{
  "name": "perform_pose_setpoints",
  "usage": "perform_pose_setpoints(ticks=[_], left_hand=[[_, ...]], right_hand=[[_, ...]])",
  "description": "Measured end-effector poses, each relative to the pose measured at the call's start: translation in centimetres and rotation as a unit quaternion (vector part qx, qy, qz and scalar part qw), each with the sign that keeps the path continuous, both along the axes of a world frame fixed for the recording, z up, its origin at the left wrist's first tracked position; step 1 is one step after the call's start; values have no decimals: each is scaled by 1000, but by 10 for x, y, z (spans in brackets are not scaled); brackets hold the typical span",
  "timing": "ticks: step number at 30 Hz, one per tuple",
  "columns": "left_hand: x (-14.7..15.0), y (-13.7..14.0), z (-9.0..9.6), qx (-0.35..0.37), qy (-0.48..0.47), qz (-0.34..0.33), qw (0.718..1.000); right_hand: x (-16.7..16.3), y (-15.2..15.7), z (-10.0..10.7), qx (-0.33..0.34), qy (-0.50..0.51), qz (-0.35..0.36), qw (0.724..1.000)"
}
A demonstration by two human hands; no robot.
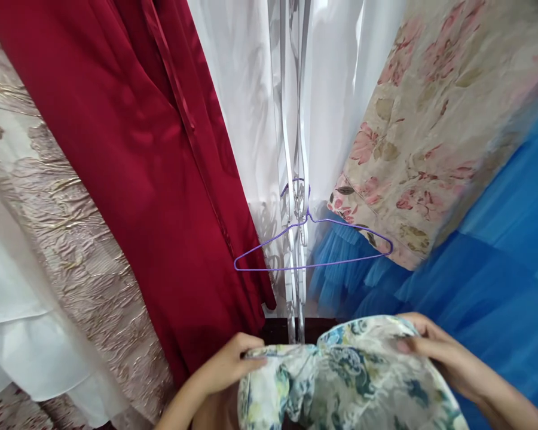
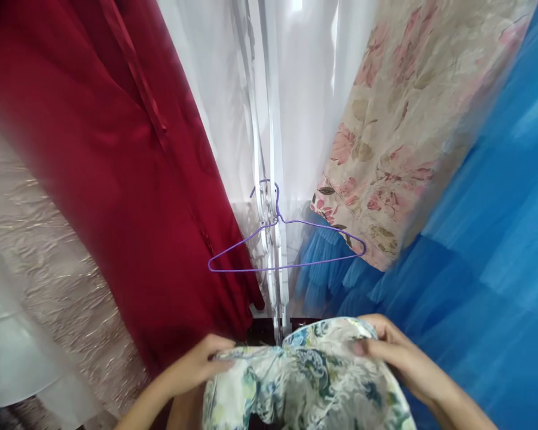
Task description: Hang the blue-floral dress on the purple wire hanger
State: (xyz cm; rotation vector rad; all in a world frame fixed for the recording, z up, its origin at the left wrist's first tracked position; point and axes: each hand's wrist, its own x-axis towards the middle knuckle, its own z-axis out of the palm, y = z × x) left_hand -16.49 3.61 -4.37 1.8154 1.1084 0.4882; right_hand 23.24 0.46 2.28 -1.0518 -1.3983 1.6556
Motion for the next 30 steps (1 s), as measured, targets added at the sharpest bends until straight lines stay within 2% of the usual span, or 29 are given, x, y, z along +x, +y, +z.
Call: perform_pose_setpoints(ticks=[2,4,6,9,11,14,16,18,21,23,25,30], left_hand=[[-26,4,21,55,14,20,998],[-45,9,41,135,71,20,988],[-58,19,60,238,162,46,957],[-68,43,91,343,255,138,894],[-64,61,112,374,225,187,880],[-39,83,135,368,82,203,904],[-12,91,140,339,-6,186,922],[17,95,137,322,-68,172,929],[44,93,126,345,-136,206,906],[47,89,121,375,-161,257,876],[41,84,119,383,-157,291,863],[26,76,118,377,-118,279,875]], right_hand=[[4,8,7,36,-48,-34,998],[-1,18,11,111,-114,-54,986],[-13,31,13,166,-163,-74,970],[-35,53,14,238,-212,-120,940],[-45,67,12,293,-234,-160,913],[-49,85,6,321,-246,-205,891],[-47,94,0,334,-258,-229,877],[-44,101,-4,346,-287,-237,861],[-34,105,-7,343,-345,-206,849],[-23,101,-7,364,-348,-189,843],[-8,93,-8,389,-323,-194,841],[23,90,-13,390,-214,-314,839]])
